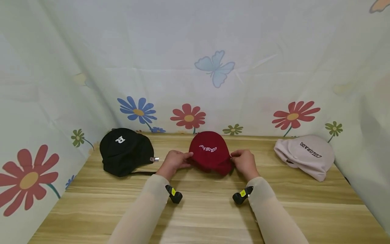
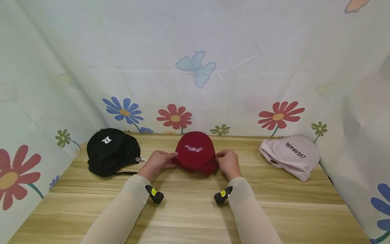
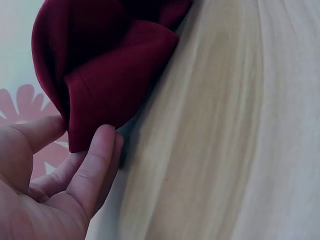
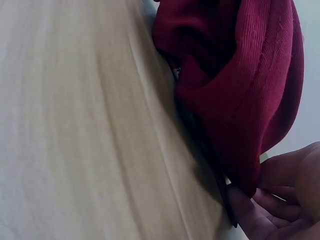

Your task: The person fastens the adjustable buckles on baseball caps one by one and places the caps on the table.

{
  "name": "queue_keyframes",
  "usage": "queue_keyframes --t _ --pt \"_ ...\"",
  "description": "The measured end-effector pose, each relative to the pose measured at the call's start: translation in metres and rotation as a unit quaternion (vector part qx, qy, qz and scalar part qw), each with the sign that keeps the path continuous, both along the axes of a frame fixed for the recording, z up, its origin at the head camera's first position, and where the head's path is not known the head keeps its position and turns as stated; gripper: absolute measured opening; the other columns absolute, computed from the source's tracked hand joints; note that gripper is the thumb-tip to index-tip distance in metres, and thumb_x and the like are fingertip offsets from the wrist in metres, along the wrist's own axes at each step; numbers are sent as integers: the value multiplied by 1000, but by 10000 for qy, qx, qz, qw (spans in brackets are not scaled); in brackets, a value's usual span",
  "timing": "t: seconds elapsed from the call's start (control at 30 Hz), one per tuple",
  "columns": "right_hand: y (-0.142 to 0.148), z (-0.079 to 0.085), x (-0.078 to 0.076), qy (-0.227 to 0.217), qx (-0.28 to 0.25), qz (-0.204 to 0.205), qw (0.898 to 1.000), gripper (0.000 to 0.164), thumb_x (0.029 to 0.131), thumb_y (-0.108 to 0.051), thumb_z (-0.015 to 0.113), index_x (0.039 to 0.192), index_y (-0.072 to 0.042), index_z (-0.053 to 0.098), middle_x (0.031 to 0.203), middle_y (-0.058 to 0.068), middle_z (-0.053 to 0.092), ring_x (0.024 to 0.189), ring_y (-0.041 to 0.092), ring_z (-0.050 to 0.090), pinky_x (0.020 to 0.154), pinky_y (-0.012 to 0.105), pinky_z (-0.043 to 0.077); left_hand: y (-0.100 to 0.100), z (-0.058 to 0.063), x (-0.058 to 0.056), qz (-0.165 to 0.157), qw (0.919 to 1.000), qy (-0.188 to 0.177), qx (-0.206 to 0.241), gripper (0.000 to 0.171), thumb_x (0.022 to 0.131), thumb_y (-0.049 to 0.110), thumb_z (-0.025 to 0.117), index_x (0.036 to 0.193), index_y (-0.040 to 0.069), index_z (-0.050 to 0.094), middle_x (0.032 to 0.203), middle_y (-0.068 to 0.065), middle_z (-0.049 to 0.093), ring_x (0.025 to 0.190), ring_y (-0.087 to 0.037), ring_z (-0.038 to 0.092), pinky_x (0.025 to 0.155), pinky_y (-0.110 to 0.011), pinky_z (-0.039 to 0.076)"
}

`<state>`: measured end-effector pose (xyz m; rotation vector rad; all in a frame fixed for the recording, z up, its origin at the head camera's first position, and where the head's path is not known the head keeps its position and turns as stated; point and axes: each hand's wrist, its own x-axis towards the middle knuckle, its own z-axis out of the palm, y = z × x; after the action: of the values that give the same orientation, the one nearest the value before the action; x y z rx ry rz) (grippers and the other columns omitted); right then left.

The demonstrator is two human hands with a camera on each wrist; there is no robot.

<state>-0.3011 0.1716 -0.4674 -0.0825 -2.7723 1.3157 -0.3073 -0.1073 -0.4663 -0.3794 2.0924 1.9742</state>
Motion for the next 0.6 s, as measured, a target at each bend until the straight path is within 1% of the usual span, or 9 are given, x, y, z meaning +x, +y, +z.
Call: queue_keyframes --t 0.1,0.27,0.43,0.6 --pt "-1 -1 1 60 78 -21 9999 18 83 -9 68 99 -5 75 95 11 75 97 26 65 85 38 50 0 -5 -2 10 9999 -33 116 38 86 21 74 106 -10 63 106 -21 69 74 -17 71 73 -34 60" --pt "-1 1 3 114 140 0 9998 17 84 -10 68 98 -5 76 96 11 75 100 27 65 88 41 50 1 -6 -2 128 9996 -73 261 39 86 19 74 109 -11 62 112 -22 66 78 -18 71 74 -33 60" --pt "-1 0 3 125 122 2 9998 16 84 -10 67 97 -5 76 97 11 75 101 27 65 89 41 49 2 -6 0 165 9993 -63 319 38 87 18 73 110 -10 61 109 -21 67 82 -18 70 77 -34 60" --pt "-1 0 4 133 148 14 9998 16 84 -10 67 96 -5 76 96 11 75 101 27 65 90 42 49 2 -7 2 237 9987 -55 450 35 87 15 73 108 -10 62 106 -19 68 82 -18 70 79 -35 60"
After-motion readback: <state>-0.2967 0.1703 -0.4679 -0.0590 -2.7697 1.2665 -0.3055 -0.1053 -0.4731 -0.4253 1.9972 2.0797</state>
